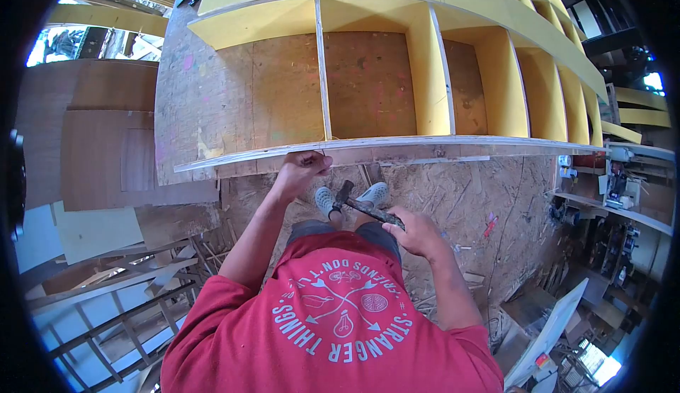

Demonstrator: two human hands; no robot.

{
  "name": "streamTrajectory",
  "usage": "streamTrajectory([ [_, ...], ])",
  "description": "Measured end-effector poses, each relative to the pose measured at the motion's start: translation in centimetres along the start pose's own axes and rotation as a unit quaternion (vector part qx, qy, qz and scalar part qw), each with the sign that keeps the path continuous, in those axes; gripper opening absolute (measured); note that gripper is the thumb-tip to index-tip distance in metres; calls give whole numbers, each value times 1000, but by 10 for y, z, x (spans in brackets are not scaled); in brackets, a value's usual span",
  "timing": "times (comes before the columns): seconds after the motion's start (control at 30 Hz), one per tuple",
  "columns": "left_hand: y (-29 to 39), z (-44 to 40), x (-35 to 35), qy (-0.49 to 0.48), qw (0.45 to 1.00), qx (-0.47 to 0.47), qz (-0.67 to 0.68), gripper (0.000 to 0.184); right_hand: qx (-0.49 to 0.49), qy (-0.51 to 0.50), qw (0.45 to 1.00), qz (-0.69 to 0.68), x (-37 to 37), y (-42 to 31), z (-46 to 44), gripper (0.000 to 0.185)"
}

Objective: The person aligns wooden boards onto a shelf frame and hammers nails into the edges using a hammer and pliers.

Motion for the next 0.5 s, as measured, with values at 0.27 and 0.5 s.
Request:
streamTrajectory([
  [0.27, -6, 4, -1, 9, 987, -60, 150, 19, -16, 23, 999, 17, 0, -4, -5, 36],
  [0.5, -10, 1, -2, 10, 987, -53, 152, 19, -42, -15, 998, 41, -3, -19, -6, 39],
])
Point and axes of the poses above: each hand's wrist, its own z-axis away from the middle knuckle, its own x-axis out of the palm, y = z × x, the point moved 6 cm from there along -z, towards the middle knuckle, and after that the axes turned 5 degrees about y, right-handed, at the moved point
